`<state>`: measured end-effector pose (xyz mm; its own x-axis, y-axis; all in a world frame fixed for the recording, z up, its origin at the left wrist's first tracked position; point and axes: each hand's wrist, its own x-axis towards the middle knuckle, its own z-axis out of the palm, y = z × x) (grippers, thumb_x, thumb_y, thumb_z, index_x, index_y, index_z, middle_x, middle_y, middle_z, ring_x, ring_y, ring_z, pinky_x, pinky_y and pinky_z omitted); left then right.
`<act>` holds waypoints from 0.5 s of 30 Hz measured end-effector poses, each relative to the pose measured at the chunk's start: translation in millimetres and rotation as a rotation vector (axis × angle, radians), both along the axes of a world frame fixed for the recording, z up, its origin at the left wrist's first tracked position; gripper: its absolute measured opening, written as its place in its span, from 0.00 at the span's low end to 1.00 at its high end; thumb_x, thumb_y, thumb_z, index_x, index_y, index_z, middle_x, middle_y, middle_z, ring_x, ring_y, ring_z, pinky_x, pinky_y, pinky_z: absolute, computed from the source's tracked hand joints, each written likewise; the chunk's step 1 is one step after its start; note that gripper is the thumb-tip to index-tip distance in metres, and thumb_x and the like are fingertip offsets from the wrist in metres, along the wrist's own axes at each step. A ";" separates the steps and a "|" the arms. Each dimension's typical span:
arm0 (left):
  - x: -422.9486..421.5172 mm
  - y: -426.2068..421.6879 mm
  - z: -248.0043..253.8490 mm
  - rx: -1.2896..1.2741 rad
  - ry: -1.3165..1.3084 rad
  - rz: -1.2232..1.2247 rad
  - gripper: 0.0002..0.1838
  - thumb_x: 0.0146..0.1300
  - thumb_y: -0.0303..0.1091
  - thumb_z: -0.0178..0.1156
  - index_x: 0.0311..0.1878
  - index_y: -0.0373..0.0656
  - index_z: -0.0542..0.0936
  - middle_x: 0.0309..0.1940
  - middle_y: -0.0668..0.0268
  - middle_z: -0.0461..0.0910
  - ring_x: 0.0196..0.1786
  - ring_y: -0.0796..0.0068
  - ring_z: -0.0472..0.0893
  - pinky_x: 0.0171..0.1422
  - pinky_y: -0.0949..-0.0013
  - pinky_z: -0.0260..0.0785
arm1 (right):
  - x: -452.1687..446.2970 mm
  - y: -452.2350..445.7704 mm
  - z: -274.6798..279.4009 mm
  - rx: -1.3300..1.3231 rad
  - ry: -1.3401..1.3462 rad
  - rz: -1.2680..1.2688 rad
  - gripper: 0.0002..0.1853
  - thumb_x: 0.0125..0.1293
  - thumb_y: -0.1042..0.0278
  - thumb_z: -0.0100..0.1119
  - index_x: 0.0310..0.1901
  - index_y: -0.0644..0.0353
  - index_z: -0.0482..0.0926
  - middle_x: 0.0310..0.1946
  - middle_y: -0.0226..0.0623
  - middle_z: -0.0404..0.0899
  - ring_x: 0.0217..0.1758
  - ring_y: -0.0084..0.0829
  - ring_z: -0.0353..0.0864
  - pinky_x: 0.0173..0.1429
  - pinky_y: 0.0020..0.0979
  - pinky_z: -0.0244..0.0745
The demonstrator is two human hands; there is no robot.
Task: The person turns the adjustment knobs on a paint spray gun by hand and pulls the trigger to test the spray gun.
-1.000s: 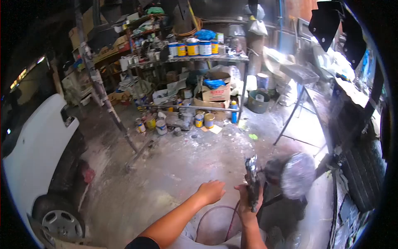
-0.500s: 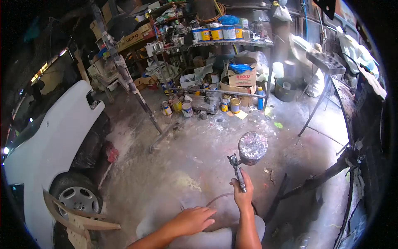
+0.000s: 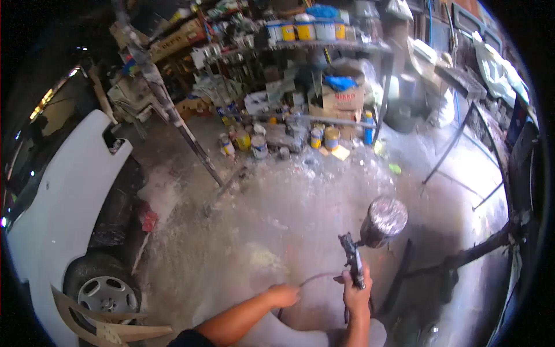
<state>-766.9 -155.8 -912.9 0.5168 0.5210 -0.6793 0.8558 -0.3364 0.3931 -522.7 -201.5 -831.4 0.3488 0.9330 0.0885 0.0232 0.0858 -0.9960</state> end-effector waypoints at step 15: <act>32.1 134.4 -88.0 -0.178 -0.332 -0.486 0.25 0.73 0.46 0.55 0.66 0.40 0.78 0.63 0.46 0.80 0.65 0.44 0.79 0.71 0.50 0.71 | -110.5 13.5 123.7 0.234 -0.113 -0.490 0.32 0.73 0.54 0.66 0.65 0.72 0.67 0.44 0.50 0.86 0.24 0.21 0.81 0.29 0.24 0.77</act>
<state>-734.8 -21.4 -1000.9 0.8655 0.0663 -0.4965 0.4436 -0.5619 0.6982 -633.1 -188.0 -707.7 0.7135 0.6148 0.3360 0.2220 0.2564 -0.9407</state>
